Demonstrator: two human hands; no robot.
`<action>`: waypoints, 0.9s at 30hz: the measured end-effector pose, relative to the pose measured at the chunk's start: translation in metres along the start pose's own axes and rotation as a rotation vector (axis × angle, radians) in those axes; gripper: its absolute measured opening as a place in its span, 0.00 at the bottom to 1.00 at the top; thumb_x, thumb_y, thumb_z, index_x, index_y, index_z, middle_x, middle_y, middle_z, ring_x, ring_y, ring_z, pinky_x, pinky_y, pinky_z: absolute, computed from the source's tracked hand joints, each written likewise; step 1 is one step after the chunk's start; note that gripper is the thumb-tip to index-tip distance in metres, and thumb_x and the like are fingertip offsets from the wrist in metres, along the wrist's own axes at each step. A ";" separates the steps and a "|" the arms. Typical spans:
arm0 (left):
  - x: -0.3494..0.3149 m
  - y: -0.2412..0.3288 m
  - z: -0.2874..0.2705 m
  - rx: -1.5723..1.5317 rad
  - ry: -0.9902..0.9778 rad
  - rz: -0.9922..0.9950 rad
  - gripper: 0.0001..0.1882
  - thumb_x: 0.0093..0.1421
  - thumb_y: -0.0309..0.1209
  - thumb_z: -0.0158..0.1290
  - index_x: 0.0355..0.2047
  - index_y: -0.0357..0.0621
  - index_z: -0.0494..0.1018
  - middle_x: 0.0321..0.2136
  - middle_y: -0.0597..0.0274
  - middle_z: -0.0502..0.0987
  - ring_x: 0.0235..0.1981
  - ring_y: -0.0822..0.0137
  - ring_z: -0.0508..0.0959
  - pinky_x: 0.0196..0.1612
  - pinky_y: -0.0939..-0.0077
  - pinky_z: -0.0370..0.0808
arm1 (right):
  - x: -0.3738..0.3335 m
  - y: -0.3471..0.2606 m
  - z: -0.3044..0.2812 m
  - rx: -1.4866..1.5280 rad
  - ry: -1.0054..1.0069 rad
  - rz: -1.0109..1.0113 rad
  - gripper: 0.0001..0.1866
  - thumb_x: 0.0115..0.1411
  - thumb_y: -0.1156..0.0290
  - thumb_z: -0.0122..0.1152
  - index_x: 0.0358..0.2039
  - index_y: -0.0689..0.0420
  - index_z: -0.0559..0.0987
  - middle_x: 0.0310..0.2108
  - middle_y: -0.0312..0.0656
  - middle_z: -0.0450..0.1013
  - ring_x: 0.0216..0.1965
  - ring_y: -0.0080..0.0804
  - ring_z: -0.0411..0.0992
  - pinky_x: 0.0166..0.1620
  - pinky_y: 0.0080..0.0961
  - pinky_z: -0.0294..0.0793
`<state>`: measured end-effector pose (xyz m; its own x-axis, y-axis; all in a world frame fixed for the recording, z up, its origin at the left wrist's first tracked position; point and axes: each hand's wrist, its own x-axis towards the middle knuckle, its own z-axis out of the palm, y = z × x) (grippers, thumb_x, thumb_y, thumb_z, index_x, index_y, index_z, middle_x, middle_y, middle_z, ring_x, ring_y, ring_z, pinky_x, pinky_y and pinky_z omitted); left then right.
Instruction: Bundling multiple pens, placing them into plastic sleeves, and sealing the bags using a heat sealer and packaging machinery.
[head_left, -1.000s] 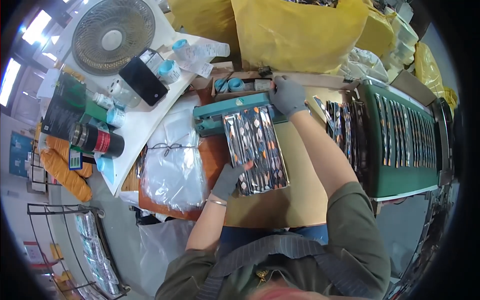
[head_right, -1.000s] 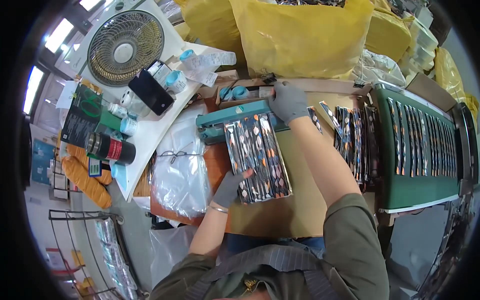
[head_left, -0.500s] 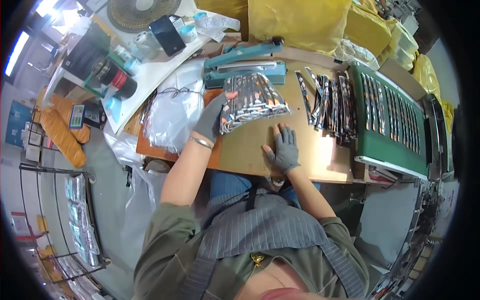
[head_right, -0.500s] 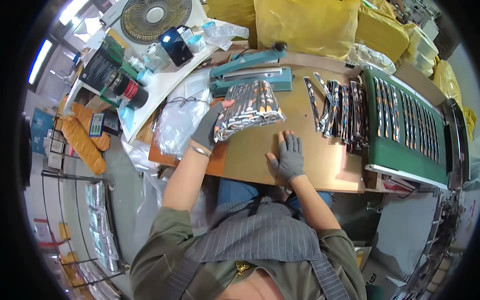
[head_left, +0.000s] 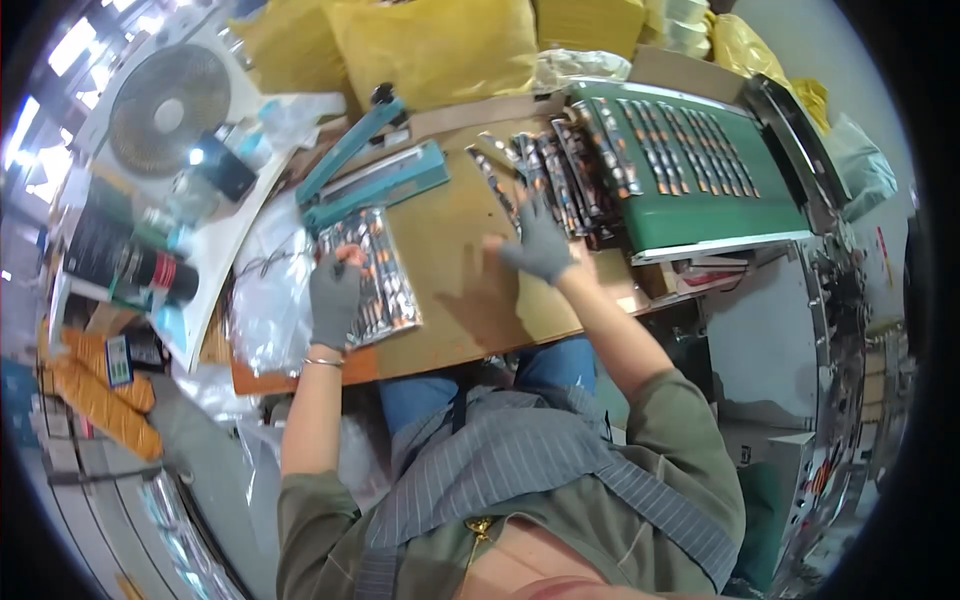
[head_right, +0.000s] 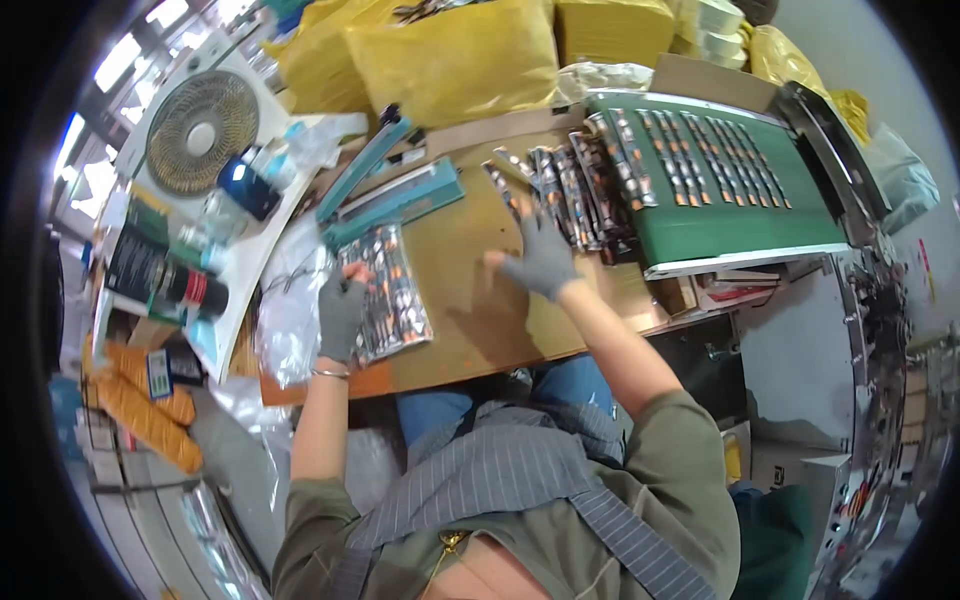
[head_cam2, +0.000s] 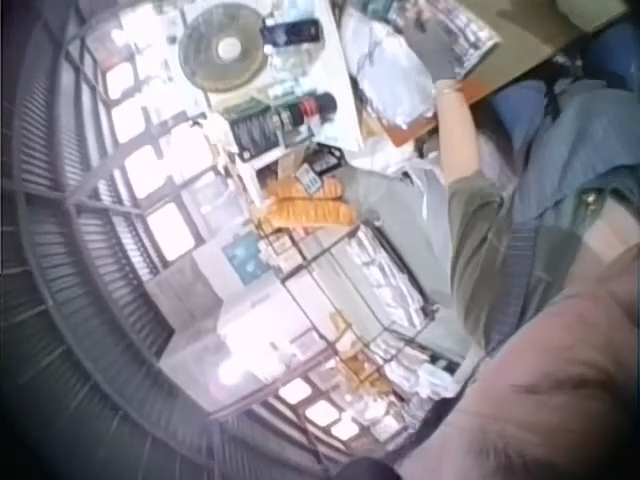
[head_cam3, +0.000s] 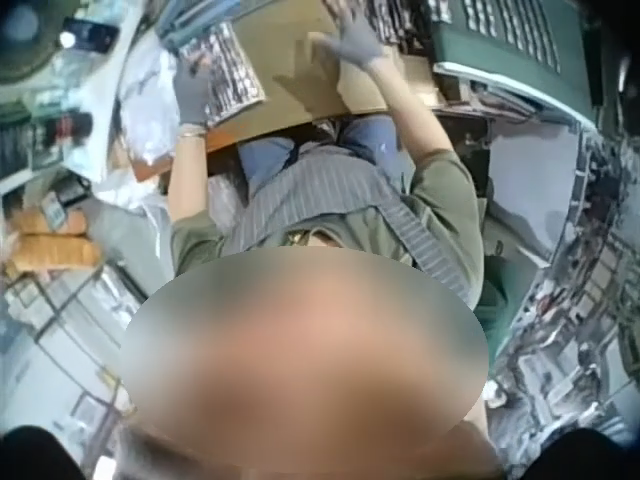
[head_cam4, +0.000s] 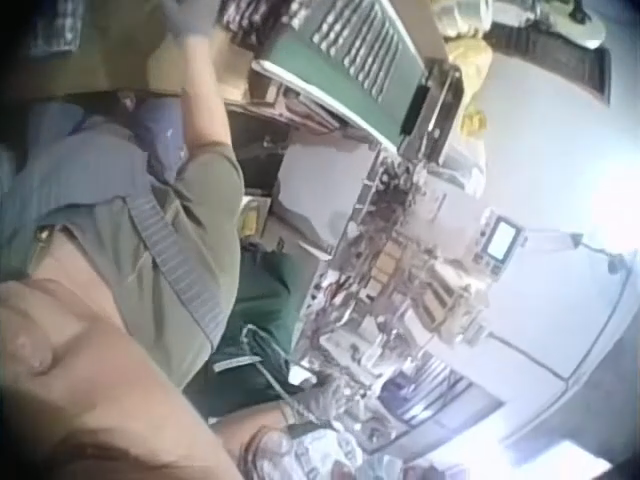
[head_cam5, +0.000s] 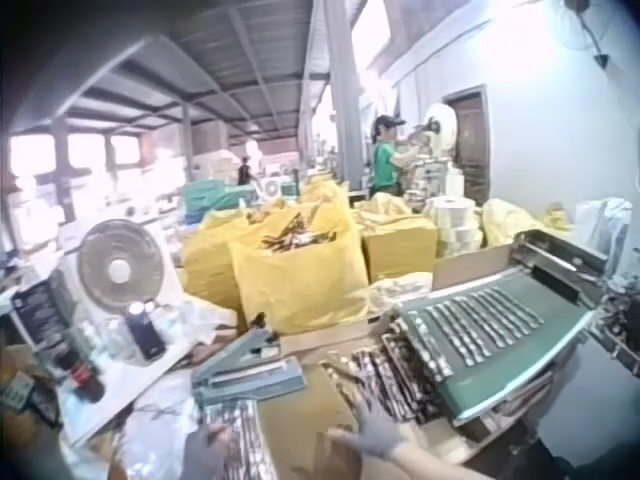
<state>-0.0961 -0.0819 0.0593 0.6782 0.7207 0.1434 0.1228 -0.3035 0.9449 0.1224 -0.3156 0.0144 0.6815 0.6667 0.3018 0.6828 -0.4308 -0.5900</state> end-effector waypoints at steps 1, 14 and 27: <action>0.007 -0.003 0.016 0.050 -0.084 0.092 0.12 0.59 0.31 0.51 0.38 0.33 0.73 0.28 0.62 0.77 0.29 0.74 0.75 0.34 0.82 0.71 | 0.034 0.008 -0.018 -0.090 0.076 0.025 0.52 0.46 0.41 0.61 0.62 0.61 0.52 0.59 0.60 0.54 0.59 0.57 0.54 0.60 0.38 0.55; 0.082 -0.053 0.221 0.346 -0.169 0.236 0.37 0.55 0.53 0.51 0.52 0.31 0.62 0.44 0.39 0.70 0.47 0.44 0.69 0.50 0.59 0.66 | 0.123 0.078 -0.092 0.254 -0.116 0.212 0.37 0.50 0.48 0.61 0.50 0.68 0.67 0.47 0.57 0.69 0.54 0.41 0.65 0.56 0.29 0.61; 0.060 -0.071 0.230 0.515 -0.024 0.298 0.41 0.55 0.58 0.48 0.53 0.30 0.61 0.49 0.38 0.67 0.51 0.44 0.67 0.55 0.58 0.62 | 0.091 0.057 -0.102 -0.322 -0.322 0.116 0.31 0.52 0.50 0.58 0.48 0.63 0.68 0.43 0.55 0.69 0.46 0.52 0.67 0.50 0.40 0.66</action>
<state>0.1026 -0.1606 -0.0667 0.7527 0.5455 0.3685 0.2561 -0.7584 0.5994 0.2504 -0.3415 0.0841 0.6764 0.7359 -0.0297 0.6887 -0.6462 -0.3288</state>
